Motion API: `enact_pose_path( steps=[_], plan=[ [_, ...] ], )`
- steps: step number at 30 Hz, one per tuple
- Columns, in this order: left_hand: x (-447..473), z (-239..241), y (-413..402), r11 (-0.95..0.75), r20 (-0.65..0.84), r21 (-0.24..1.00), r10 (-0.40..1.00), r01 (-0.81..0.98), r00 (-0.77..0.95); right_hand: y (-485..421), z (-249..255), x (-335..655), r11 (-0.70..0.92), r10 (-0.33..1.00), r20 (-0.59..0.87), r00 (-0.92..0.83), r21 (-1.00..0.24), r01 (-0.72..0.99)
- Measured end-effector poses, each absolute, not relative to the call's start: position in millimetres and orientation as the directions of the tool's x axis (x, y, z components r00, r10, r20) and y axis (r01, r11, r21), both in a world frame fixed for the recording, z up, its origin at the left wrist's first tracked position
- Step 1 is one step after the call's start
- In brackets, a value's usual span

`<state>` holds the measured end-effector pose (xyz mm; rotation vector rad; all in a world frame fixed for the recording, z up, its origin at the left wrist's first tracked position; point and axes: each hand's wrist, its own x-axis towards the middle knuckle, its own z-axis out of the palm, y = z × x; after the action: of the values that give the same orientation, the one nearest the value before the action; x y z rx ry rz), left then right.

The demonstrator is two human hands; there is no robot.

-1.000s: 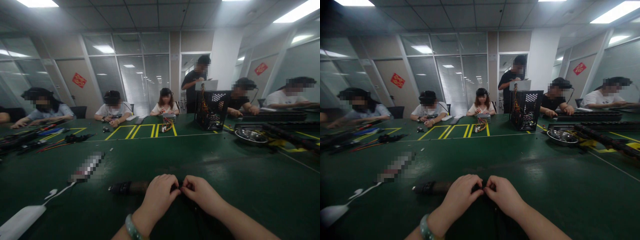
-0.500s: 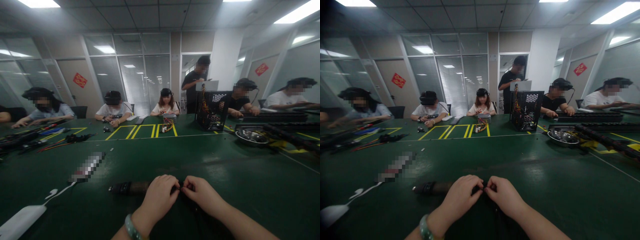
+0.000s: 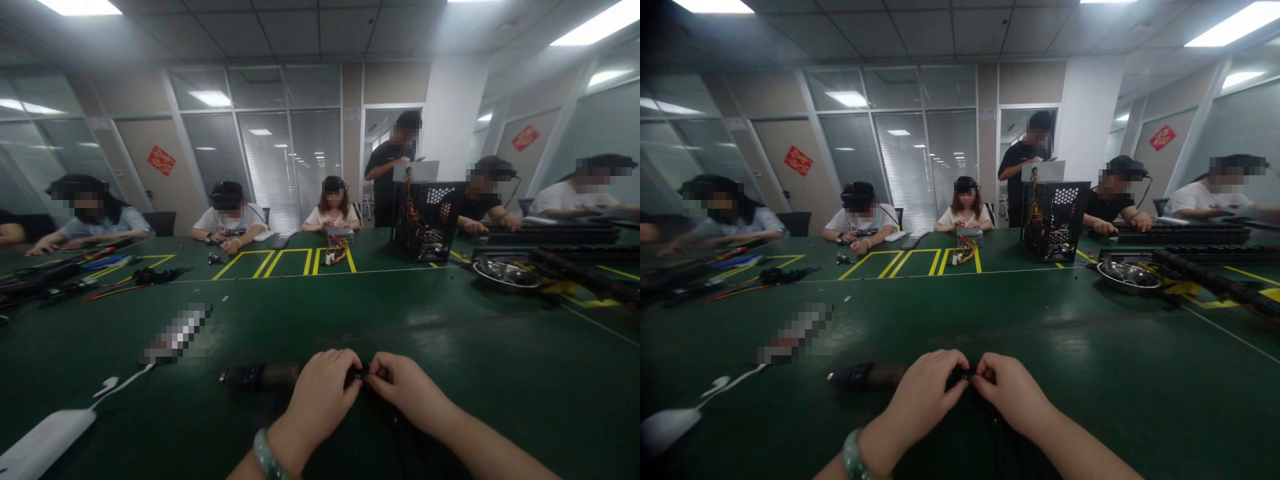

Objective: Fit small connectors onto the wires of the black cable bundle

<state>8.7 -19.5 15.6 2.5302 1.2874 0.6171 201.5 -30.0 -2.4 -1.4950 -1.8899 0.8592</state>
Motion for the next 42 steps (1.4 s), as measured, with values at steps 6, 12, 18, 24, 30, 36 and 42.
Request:
enact_pose_path(
  steps=[6, 12, 18, 24, 30, 36, 42],
  plan=[
    [7.6, 16.5, -18.7, -0.61, 0.271, 0.409, 0.791, 0.678, 0.548, -29.4, -3.3, 202.0, 0.16, 0.977, 0.034, -0.213, -0.773, 0.614],
    [6.9, 13.0, -17.0, -0.61, 0.276, 0.428, 0.791, 0.666, 0.547, -29.7, -3.4, 201.9, 0.165, 0.977, 0.047, -0.209, -0.785, 0.598],
    [8.7, 12.6, -16.1, -0.612, 0.271, 0.412, 0.79, 0.675, 0.551, -30.8, -0.5, 202.0, 0.161, 0.977, 0.044, -0.206, -0.784, 0.599],
    [9.5, 13.1, -15.2, -0.595, 0.262, 0.4, 0.803, 0.698, 0.535, -30.5, -0.1, 202.5, 0.156, 0.977, 0.029, -0.214, -0.781, 0.605],
    [9.3, 12.0, -14.6, -0.602, 0.252, 0.404, 0.797, 0.689, 0.549, -31.0, -2.5, 202.1, 0.152, 0.978, 0.027, -0.207, -0.77, 0.62],
    [10.3, 14.4, -14.9, -0.607, 0.233, 0.38, 0.793, 0.698, 0.563, -31.8, 0.4, 201.9, 0.157, 0.978, 0.035, -0.204, -0.771, 0.617],
    [8.5, 16.6, -16.6, -0.622, 0.252, 0.385, 0.782, 0.682, 0.57, -31.8, -1.1, 203.0, 0.15, 0.98, 0.037, -0.195, -0.78, 0.607]
  ],
)
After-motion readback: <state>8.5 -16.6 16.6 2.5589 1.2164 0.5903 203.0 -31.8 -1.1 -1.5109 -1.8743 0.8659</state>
